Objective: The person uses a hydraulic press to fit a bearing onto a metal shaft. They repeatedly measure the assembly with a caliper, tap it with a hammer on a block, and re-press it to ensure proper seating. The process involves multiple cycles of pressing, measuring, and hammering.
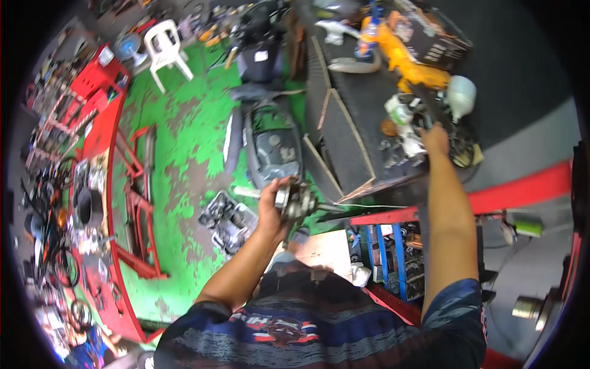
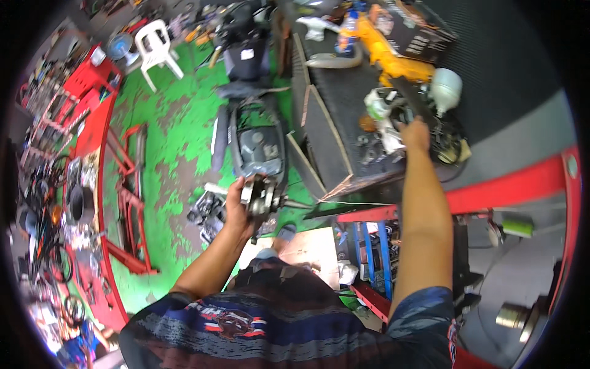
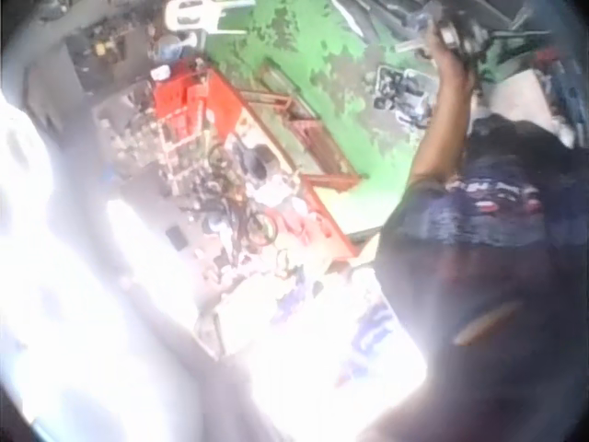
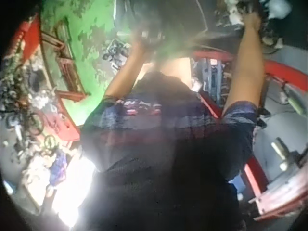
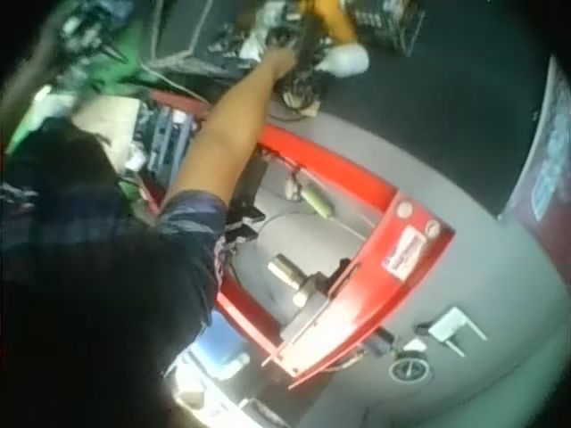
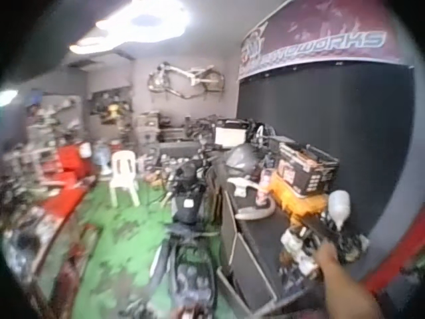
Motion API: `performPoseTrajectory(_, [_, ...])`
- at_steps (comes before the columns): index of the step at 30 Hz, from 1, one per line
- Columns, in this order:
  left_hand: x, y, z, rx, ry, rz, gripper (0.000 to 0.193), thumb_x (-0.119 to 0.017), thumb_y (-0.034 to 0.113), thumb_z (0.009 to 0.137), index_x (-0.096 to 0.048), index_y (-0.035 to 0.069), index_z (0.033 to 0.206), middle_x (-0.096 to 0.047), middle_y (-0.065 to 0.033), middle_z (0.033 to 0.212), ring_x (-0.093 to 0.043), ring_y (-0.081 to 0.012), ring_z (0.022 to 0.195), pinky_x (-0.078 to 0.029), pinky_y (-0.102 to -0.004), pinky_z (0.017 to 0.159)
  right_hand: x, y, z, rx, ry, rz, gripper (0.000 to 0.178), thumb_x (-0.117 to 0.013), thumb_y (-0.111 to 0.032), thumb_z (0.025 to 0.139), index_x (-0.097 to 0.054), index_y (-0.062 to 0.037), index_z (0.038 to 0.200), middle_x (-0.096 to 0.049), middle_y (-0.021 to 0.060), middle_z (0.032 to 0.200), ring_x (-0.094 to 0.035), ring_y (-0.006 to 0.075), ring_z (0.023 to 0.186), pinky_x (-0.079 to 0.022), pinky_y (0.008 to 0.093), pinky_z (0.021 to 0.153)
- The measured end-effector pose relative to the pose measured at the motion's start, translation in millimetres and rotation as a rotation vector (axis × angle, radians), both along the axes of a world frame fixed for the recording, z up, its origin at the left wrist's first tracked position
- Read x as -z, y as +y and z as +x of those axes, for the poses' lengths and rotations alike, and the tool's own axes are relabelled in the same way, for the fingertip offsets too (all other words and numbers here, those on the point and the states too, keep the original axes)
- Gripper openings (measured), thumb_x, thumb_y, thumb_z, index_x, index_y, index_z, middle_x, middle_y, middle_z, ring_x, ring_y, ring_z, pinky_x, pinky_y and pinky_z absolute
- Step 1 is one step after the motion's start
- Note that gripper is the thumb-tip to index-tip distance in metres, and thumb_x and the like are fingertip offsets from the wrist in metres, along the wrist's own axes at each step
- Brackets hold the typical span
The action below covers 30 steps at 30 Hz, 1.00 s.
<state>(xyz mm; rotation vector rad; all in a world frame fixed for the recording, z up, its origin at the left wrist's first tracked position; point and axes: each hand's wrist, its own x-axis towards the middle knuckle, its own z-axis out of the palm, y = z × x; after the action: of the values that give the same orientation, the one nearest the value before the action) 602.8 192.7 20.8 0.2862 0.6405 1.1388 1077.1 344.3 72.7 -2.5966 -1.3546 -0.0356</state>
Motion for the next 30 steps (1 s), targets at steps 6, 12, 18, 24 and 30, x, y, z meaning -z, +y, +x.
performPoseTrajectory(6, [-32, 32, 4, -0.006, 0.004, 0.037, 0.048, -0.051, 0.046, 0.103, -0.063, 0.005, 0.125, -0.071, -0.0127, 0.107, -0.073, -0.0258, 0.091, -0.062, -0.0395, 0.079, -6, 27, 0, 0.088, -0.024, -0.136, 0.057, -0.075, -0.032, 0.091, -0.056, 0.0066, 0.129, -0.066, 0.0306, 0.129, -0.065, 0.0432, 0.122, -0.053, 0.0482, 0.104])
performPoseTrajectory(12, [-38, 57, 20, -0.038, 0.030, -0.063, 0.046, -0.053, 0.048, 0.102, -0.064, 0.007, 0.119, -0.071, -0.0094, 0.105, -0.072, -0.0230, 0.089, -0.062, -0.0385, 0.078, 0, 45, 22, 0.022, 0.007, -0.162, 0.052, -0.055, -0.028, 0.094, -0.058, 0.0074, 0.131, -0.063, 0.0340, 0.133, -0.061, 0.0472, 0.127, -0.047, 0.0504, 0.110])
performPoseTrajectory(18, [-51, 74, 39, 0.040, -0.016, -0.065, 0.052, -0.050, 0.051, 0.101, -0.065, 0.004, 0.115, -0.073, -0.0131, 0.101, -0.073, -0.0270, 0.088, -0.062, -0.0406, 0.079, 18, 37, 125, -0.355, -0.223, -0.273, 0.031, -0.053, -0.025, 0.088, -0.068, 0.0007, 0.098, -0.068, 0.0236, 0.087, -0.067, 0.0398, 0.081, -0.052, 0.0535, 0.073])
performPoseTrajectory(24, [-62, 74, 43, 0.022, -0.013, 0.019, 0.054, -0.048, 0.051, 0.101, -0.065, 0.003, 0.119, -0.073, -0.0133, 0.103, -0.073, -0.0273, 0.088, -0.062, -0.0422, 0.080, -90, 20, 52, 0.289, 0.912, -0.287, 0.013, -0.049, -0.021, 0.089, -0.057, -0.0123, 0.084, -0.032, -0.0063, 0.057, -0.026, 0.0093, 0.042, -0.021, 0.0310, 0.040])
performPoseTrajectory(30, [-85, 71, 59, 0.030, -0.025, 0.233, 0.053, -0.050, 0.047, 0.101, -0.061, 0.002, 0.127, -0.070, -0.0144, 0.112, -0.071, -0.0250, 0.095, -0.060, -0.0390, 0.085, -109, -38, 1, 0.238, 1.070, 0.271, 0.032, -0.069, -0.044, 0.095, -0.052, -0.0191, 0.084, -0.035, -0.0098, 0.057, -0.027, 0.0044, 0.040, -0.017, 0.0252, 0.037])
